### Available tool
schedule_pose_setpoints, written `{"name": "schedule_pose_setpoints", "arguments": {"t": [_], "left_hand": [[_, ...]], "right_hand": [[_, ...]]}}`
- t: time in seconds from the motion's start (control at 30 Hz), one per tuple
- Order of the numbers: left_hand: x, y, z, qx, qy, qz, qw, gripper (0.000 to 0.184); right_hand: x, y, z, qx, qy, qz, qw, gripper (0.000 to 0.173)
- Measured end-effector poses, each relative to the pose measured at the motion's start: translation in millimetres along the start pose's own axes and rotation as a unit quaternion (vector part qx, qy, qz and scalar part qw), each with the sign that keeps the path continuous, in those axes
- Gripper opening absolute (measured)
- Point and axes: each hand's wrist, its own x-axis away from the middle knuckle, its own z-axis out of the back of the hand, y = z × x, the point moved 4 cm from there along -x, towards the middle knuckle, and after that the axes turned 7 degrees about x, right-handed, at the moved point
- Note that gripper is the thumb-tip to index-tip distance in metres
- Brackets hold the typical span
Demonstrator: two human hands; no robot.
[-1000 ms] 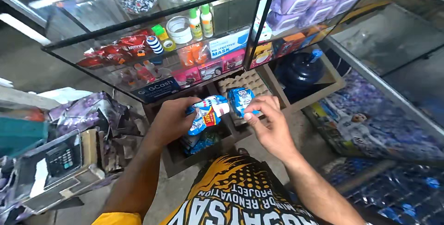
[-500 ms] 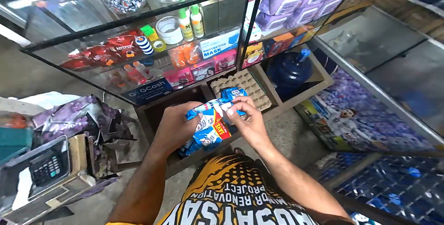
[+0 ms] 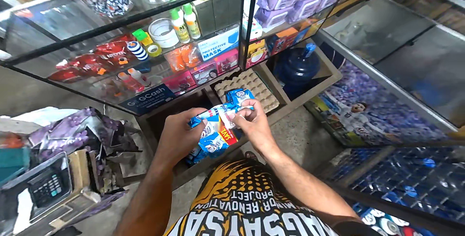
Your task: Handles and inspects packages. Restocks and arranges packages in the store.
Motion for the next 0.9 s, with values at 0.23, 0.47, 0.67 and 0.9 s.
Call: {"name": "schedule_pose_setpoints", "arguments": {"t": [0.23,0.47,0.67,0.9], "left_hand": [[4.4,2.2,-8.6,0.008,-0.011,0.012,1.0,0.023],[6.0,-0.8,-16.2,-0.011,-0.055,0.041,0.998,0.035],[8.5,-5.4,-27.9,-0.025,-0.046,0.039,0.998,0.041],[11.1,5.1,-40.9,0.004,0.017,0.036,0.999,0.021]], "right_hand": [[8.9,6.4,3.7,0.017,-0.097,-0.032,0.995,0.042],[11.7,13.4,1.5,-0.008,-0.09,-0.015,0.996,0.019],[22.4,21.3,-0.3,-0.026,-0.111,0.03,0.993,0.019],[29.7,20.7,7.3,0.048,-0.096,0.084,0.991,0.02]]}}
